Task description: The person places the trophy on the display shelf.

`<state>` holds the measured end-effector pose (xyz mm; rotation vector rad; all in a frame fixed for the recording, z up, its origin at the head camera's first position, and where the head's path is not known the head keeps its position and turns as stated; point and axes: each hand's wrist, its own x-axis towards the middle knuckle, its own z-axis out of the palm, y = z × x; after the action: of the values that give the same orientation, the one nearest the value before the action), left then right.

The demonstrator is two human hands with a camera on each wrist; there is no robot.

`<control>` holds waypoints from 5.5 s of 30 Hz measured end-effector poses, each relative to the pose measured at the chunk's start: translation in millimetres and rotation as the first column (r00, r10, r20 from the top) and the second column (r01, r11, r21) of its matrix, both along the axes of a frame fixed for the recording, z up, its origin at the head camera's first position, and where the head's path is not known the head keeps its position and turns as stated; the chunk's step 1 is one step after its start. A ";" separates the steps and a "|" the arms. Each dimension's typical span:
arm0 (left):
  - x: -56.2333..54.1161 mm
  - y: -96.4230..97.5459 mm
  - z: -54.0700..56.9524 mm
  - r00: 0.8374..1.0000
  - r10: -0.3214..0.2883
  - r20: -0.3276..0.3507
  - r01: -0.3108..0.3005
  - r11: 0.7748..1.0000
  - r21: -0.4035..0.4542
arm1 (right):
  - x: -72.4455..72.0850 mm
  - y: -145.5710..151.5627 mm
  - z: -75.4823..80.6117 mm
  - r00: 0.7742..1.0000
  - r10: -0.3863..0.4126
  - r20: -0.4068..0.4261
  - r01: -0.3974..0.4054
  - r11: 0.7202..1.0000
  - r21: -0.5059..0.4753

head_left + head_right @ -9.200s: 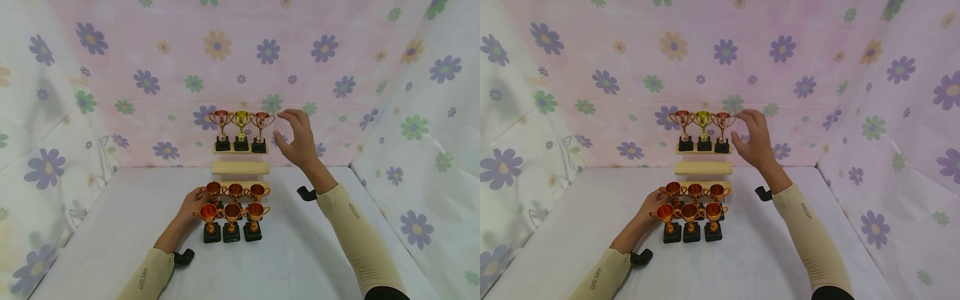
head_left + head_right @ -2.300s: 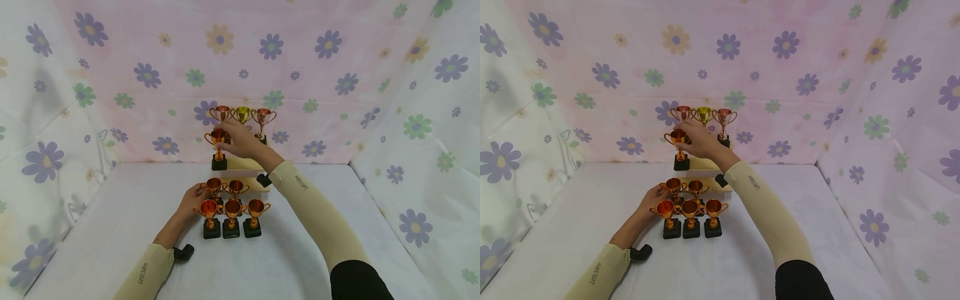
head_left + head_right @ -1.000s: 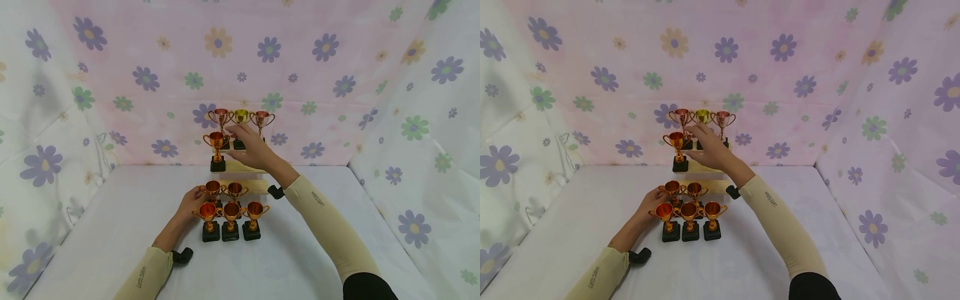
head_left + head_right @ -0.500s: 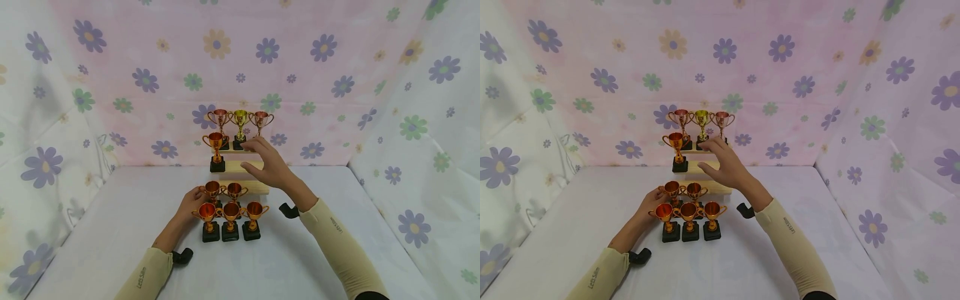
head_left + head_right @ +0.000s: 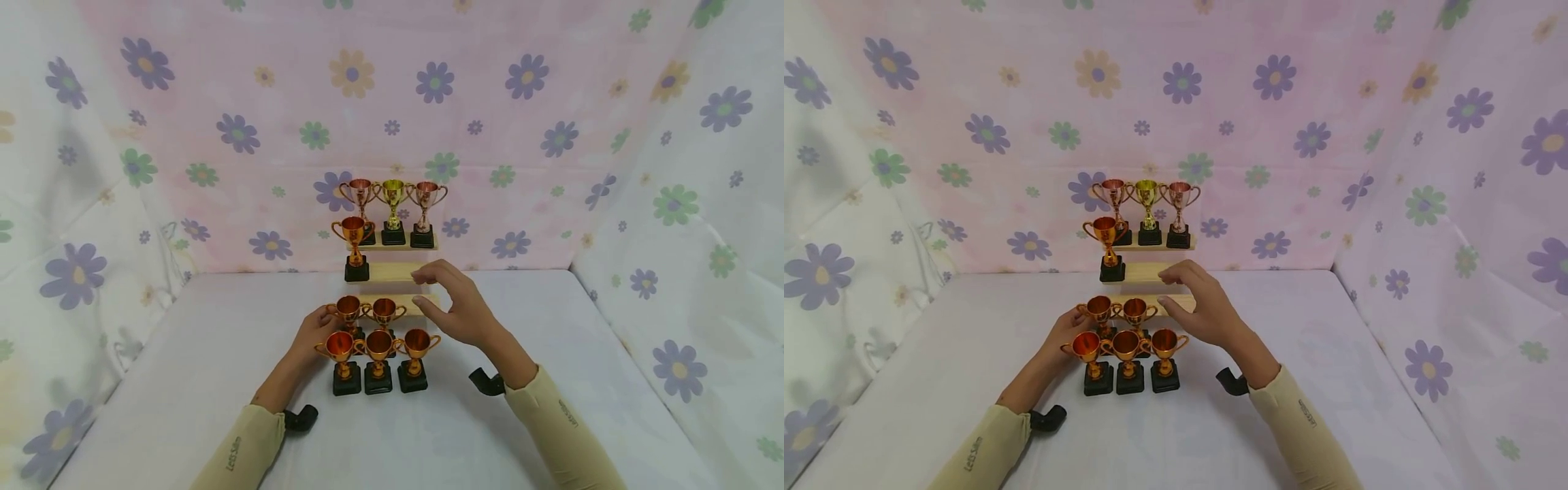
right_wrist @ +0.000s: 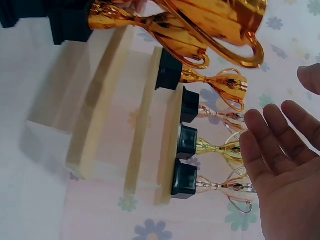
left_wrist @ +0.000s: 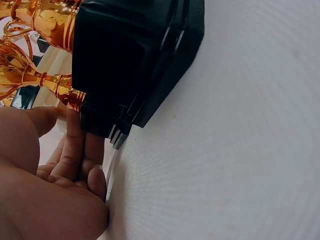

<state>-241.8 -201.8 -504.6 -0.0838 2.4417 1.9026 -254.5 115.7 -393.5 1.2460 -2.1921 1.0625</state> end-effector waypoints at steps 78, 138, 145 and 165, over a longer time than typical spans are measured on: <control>-3.6 -0.7 -1.7 1.000 -0.005 -0.005 0.004 1.000 -0.024 | 16.5 34.2 -5.0 0.994 0.104 0.041 -0.110 0.981 0.162; -3.3 -1.1 -1.1 1.000 -0.004 -0.031 0.004 1.000 -0.007 | -81.5 -38.8 55.1 0.976 -0.218 0.017 0.215 0.970 0.110; -1.6 -0.4 -0.9 1.000 0.005 -0.010 -0.005 1.000 0.005 | -88.7 -45.8 52.4 0.974 -0.223 0.046 0.216 0.968 0.124; -4.1 -2.2 -1.2 1.000 0.000 -0.003 0.000 1.000 0.031 | -96.2 -56.4 48.9 0.969 -0.228 0.092 0.214 0.967 0.138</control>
<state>-245.9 -204.1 -505.8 -0.0799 2.4126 1.9416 -350.7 59.3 -344.6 0.9843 -2.4471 0.9310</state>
